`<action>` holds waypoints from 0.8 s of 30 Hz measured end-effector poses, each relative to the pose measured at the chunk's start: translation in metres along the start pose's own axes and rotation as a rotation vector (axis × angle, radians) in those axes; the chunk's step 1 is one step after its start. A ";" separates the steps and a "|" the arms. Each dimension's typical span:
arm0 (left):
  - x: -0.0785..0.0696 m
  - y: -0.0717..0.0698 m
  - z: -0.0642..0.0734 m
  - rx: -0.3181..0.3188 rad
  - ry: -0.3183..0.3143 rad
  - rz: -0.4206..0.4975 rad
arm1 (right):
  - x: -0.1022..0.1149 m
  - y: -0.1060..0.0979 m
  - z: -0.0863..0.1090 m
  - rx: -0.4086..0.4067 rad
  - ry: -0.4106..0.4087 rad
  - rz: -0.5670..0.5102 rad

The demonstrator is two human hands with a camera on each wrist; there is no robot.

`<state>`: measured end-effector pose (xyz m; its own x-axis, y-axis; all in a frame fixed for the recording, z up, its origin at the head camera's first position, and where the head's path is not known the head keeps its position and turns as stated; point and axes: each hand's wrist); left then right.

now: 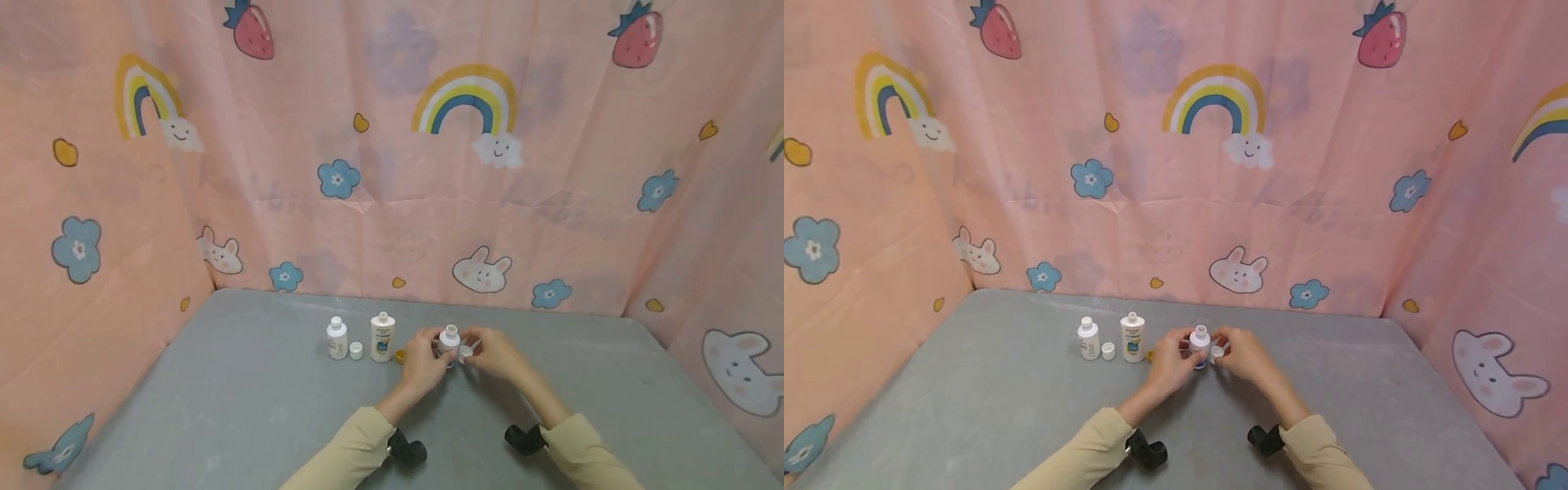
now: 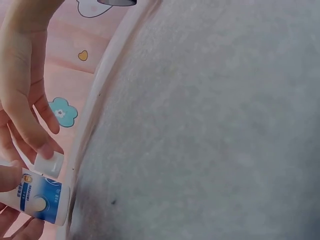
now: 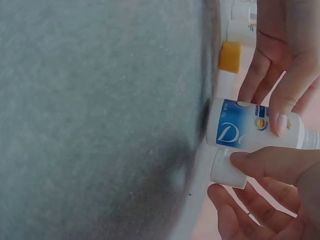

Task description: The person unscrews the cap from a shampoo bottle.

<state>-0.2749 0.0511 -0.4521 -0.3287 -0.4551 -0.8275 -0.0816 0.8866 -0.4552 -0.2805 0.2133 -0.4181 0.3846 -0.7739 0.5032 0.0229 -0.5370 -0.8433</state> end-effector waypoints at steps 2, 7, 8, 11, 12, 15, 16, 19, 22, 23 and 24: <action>0.001 0.001 0.000 -0.006 -0.005 0.004 | 0.000 0.001 0.001 0.002 -0.004 0.000; 0.003 0.001 0.001 0.010 -0.001 0.001 | 0.000 0.003 0.002 0.014 0.003 0.006; 0.002 0.001 0.002 0.015 0.000 0.001 | 0.000 0.003 0.003 0.018 0.005 0.003; 0.002 0.001 0.003 0.030 0.003 0.013 | 0.000 0.005 0.004 0.024 0.013 -0.004; 0.002 0.001 0.003 0.032 0.006 0.018 | 0.000 0.006 0.004 0.023 0.019 -0.007; 0.002 0.001 0.003 0.045 0.008 0.031 | 0.001 0.008 0.005 0.020 0.034 -0.015; 0.002 0.001 0.003 0.050 0.007 0.035 | 0.001 0.008 0.005 0.020 0.039 -0.017; 0.003 0.000 0.003 0.059 0.005 0.034 | 0.001 0.009 0.006 0.020 0.050 -0.021; 0.003 0.000 0.004 0.071 0.001 0.028 | 0.001 0.009 0.007 0.022 0.063 -0.024; 0.003 -0.001 0.004 0.075 0.001 0.028 | 0.001 0.009 0.007 0.021 0.067 -0.024; 0.003 -0.001 0.004 0.081 -0.002 0.028 | 0.001 0.009 0.007 0.021 0.071 -0.024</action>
<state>-0.2718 0.0483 -0.4552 -0.3277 -0.4306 -0.8410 0.0043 0.8894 -0.4570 -0.2738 0.2104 -0.4267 0.3175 -0.7828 0.5351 0.0508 -0.5495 -0.8339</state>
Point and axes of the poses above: each hand's wrist, its own z-axis away from the middle knuckle, its own y-axis out of the palm, x = y × z, and after that the axes turned 3 degrees about -y, right-handed
